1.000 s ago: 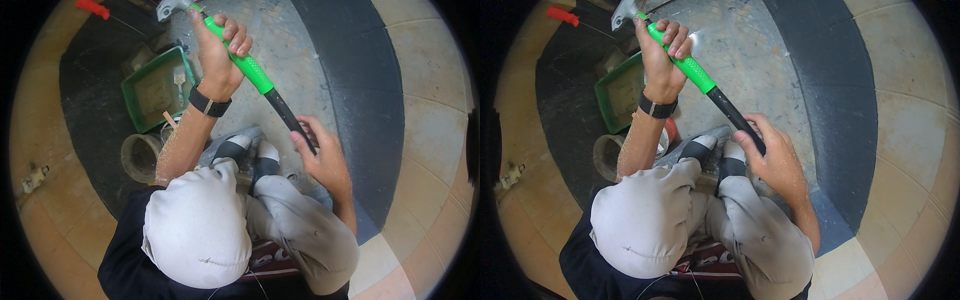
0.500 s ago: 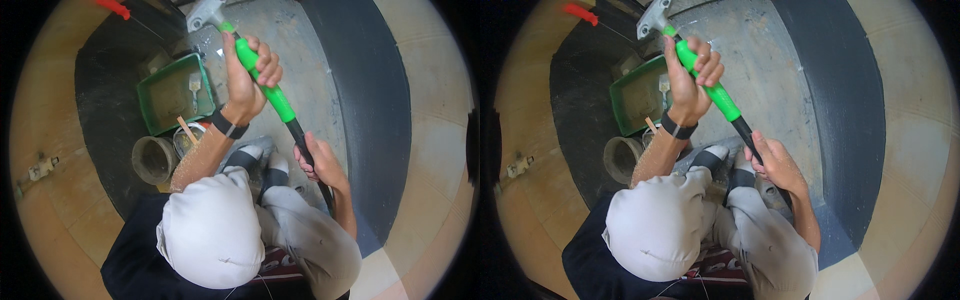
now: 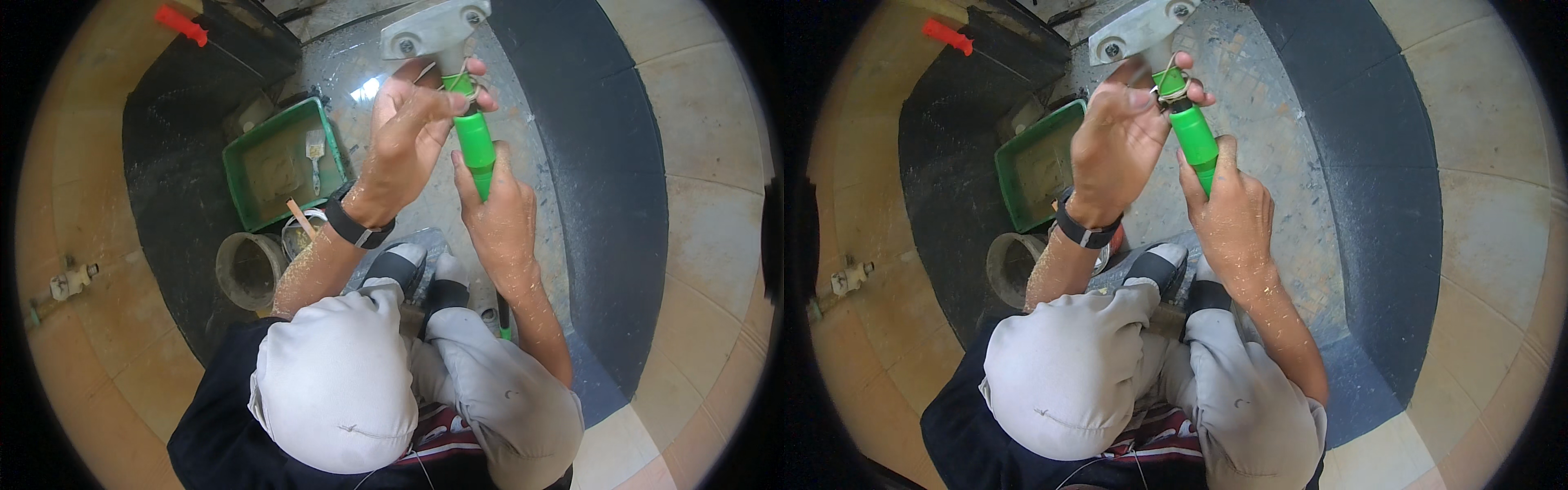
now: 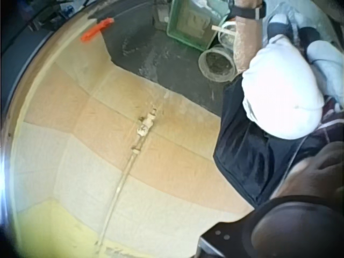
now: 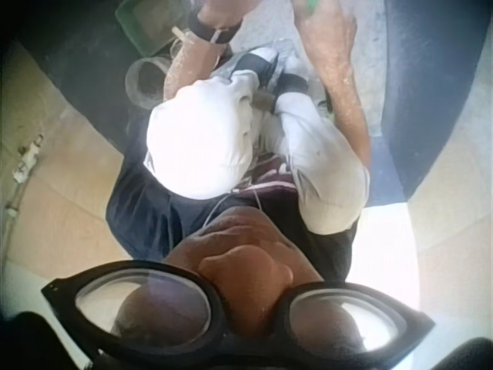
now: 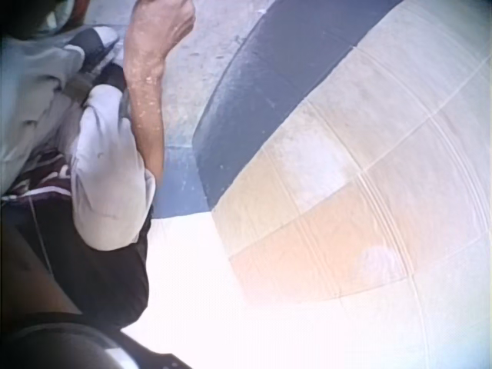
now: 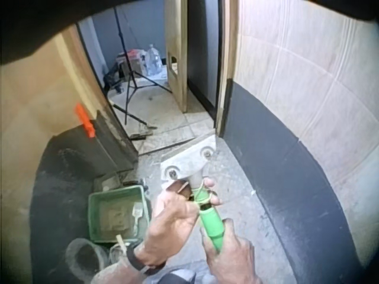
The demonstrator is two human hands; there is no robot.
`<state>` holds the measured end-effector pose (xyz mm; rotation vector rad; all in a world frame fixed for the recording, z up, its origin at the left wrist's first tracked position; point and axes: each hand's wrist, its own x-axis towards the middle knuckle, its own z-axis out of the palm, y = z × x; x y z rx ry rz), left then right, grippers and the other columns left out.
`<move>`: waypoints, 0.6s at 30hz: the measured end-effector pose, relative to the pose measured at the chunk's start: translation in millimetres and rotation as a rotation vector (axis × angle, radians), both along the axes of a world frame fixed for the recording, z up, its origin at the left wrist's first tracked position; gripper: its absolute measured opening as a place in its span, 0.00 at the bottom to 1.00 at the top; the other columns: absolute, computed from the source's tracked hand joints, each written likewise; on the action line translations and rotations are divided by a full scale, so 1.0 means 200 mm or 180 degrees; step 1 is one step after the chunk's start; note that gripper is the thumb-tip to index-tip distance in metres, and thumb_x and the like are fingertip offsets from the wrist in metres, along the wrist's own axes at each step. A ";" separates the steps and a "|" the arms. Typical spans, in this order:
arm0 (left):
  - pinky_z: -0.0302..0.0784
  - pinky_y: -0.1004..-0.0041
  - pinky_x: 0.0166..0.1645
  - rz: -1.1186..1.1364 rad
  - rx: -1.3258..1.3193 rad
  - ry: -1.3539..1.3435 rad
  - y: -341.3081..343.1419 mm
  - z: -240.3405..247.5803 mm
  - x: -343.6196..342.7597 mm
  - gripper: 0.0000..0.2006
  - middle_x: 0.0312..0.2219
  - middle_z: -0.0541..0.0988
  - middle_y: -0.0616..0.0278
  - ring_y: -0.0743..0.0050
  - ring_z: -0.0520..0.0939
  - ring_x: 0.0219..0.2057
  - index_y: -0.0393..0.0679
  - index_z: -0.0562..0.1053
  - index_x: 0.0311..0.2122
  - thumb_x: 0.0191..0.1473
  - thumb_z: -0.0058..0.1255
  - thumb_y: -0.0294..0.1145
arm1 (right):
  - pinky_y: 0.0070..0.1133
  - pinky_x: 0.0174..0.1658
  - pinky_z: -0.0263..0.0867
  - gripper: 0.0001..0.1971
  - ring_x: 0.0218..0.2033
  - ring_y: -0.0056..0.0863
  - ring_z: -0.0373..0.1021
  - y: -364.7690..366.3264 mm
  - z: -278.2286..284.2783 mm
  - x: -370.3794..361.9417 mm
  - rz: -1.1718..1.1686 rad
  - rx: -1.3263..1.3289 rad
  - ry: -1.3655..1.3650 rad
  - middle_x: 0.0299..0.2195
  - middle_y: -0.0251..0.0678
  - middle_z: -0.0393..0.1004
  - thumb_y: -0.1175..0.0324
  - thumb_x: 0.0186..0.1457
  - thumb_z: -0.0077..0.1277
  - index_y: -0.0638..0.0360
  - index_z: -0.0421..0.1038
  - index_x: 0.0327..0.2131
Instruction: The person scrapes a tiled floor surface using a hammer and a long-handled scraper, clearing debris near a drain and using water from a bucket.
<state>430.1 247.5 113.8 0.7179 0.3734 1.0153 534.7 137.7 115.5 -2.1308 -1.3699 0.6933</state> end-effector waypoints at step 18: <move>0.51 0.78 0.15 -0.0562 -0.1282 0.0091 0.08 0.10 -0.10 0.37 0.09 0.53 0.76 0.82 0.54 0.09 0.54 0.57 0.15 0.66 0.32 0.73 | 0.27 0.21 0.62 0.17 0.15 0.23 0.64 -0.06 -0.02 -0.02 0.0602 -0.0540 0.2539 0.16 0.32 0.69 0.64 0.63 0.59 0.63 0.68 0.23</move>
